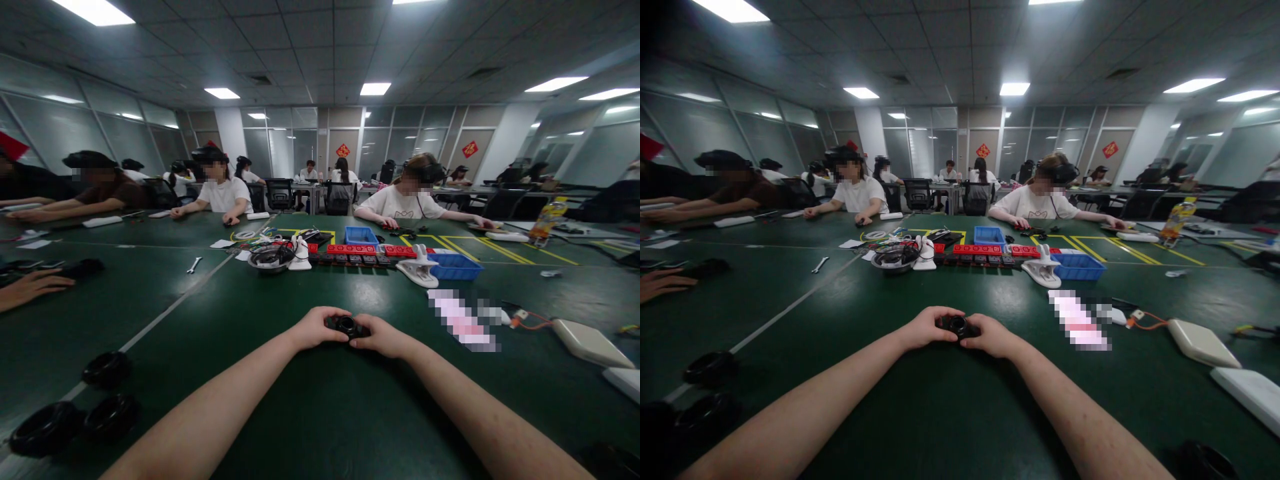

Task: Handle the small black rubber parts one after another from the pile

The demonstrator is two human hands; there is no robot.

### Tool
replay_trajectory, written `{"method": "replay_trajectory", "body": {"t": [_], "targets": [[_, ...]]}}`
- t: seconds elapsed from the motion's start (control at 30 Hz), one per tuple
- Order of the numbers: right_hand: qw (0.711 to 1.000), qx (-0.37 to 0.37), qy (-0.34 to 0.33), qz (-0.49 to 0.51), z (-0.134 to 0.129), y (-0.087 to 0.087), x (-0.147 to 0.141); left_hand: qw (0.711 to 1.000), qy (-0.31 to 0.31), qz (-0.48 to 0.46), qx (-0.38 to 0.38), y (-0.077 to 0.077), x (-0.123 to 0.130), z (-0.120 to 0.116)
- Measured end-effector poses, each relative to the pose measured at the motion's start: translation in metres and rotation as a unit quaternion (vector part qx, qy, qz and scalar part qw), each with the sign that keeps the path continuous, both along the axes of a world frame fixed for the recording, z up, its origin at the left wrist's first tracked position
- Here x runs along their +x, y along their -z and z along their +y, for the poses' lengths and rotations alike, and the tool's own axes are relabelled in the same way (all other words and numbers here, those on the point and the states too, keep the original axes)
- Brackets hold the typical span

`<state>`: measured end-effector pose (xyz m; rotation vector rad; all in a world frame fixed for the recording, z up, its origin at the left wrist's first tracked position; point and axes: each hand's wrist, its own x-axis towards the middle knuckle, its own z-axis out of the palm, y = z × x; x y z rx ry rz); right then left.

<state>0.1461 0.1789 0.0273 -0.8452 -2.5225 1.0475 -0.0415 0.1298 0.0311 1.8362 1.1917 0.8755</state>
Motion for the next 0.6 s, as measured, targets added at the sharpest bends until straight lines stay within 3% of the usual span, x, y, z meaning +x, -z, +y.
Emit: {"method": "replay_trajectory", "body": {"t": [0.3, 0.6], "targets": [[0.999, -0.036, 0.03, -0.012, 0.001, 0.006, -0.002, 1.0, -0.027, -0.006, 0.01, 0.009, 0.002, 0.001], [0.985, 0.086, 0.126, -0.078, -0.009, 0.007, -0.01, 0.987, -0.138, 0.038, 0.068, 0.012, 0.019, -0.008]]}}
